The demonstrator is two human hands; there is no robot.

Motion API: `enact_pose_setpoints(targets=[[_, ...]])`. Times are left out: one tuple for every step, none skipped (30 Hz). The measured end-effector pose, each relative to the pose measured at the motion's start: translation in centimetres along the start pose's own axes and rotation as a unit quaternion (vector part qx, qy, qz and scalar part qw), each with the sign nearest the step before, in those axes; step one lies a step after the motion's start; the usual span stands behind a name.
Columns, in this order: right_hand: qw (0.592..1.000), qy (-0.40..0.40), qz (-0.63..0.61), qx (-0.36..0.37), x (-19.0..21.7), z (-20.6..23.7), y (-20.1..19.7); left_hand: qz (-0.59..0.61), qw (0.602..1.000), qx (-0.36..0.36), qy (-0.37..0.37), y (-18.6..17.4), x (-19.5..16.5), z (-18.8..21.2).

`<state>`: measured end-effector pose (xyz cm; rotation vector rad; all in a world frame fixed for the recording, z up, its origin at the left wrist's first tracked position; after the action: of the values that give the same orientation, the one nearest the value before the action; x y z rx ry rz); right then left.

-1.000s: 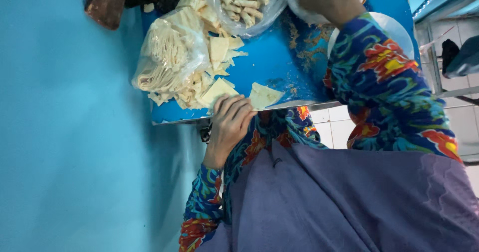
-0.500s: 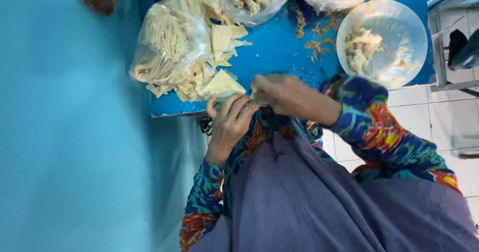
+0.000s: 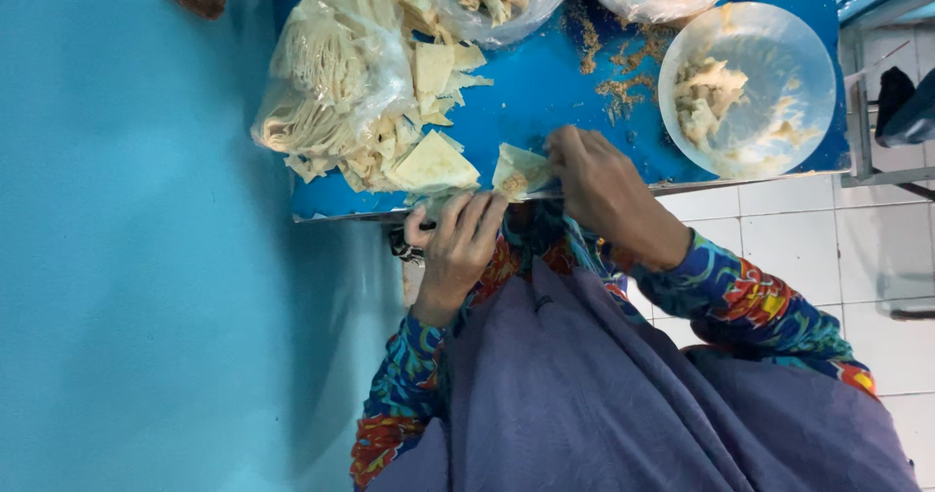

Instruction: The person sits at a small blue table and rolls thin pale pastry sheets by hand into tight cylinders, one at a time. Each finished roll is placed into a plastic bag holding a growing pile of similar rolls, with a bowl of brown powder and a plate of broken pieces nearby.

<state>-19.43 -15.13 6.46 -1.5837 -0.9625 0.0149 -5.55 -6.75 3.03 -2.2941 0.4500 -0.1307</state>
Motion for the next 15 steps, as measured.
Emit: enact_pose_setpoints(targets=[[1.0, 0.004, -0.02, -0.001, 0.0, -0.2, -0.1, 0.004, 1.0, -0.007, -0.003, -0.1, -0.1, -0.2], [1.0, 0.004, -0.015, 0.009, 0.0, -0.4, -0.1, 0.009, 1.0, -0.014, -0.007, -0.2, -0.3, -0.4], [1.0, 0.005, -0.01, 0.019, 0.1, -0.5, -0.2, 0.014, 1.0, -0.021, -0.012, -0.4, -0.5, -0.5], [1.0, 0.005, -0.005, 0.03, 0.1, -0.6, -0.2, 0.031, 0.999, -0.008, -0.015, -0.3, -0.7, -0.5], [0.999, -0.001, -0.014, 0.033, 0.4, -0.7, -0.4, 0.048, 0.999, 0.004, -0.019, -0.3, -0.9, -0.4], [0.999, -0.007, -0.023, 0.036, 0.6, -0.7, -0.6, 0.065, 0.997, 0.016, -0.023, -0.1, -1.1, -0.4], [0.999, -0.011, -0.032, 0.039, 0.9, -0.8, -0.9, 0.072, 0.997, 0.02, -0.024, -0.1, -1.3, -0.3], [0.997, 0.002, -0.06, 0.05, 0.8, -0.8, -0.9, 0.079, 0.996, 0.025, -0.025, 0.0, -1.5, -0.3], [0.994, 0.014, -0.087, 0.061, 0.7, -0.9, -0.9, 0.086, 0.996, 0.028, -0.026, 0.1, -1.6, -0.3], [0.991, 0.027, -0.114, 0.071, 0.7, -0.9, -0.8, 0.082, 0.996, 0.035, -0.022, 0.3, -1.7, -0.2], [0.99, 0.032, -0.118, 0.068, 0.8, -0.9, -1.0, 0.078, 0.996, 0.042, -0.019, 0.5, -1.8, -0.2], [0.99, 0.036, -0.121, 0.065, 0.9, -1.0, -1.2, 0.074, 0.996, 0.048, -0.016, 0.7, -1.8, -0.1], [0.989, 0.041, -0.125, 0.062, 1.0, -1.0, -1.3, 0.073, 0.996, 0.047, -0.013, 0.8, -1.9, -0.1], [0.988, 0.042, -0.135, 0.065, 1.1, -1.0, -1.3, 0.071, 0.996, 0.046, -0.009, 1.0, -1.9, -0.2], [0.987, 0.043, -0.143, 0.067, 1.3, -1.0, -1.3, 0.07, 0.997, 0.044, -0.006, 1.1, -1.9, -0.2]])
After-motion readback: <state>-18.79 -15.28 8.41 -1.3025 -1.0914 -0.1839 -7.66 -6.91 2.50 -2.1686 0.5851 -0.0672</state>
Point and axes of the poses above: each hand's wrist, its own z-axis away from the middle knuckle, its own y-axis out of the palm, x = y × z, the point moved 10 cm from there along -z, towards the middle knuckle
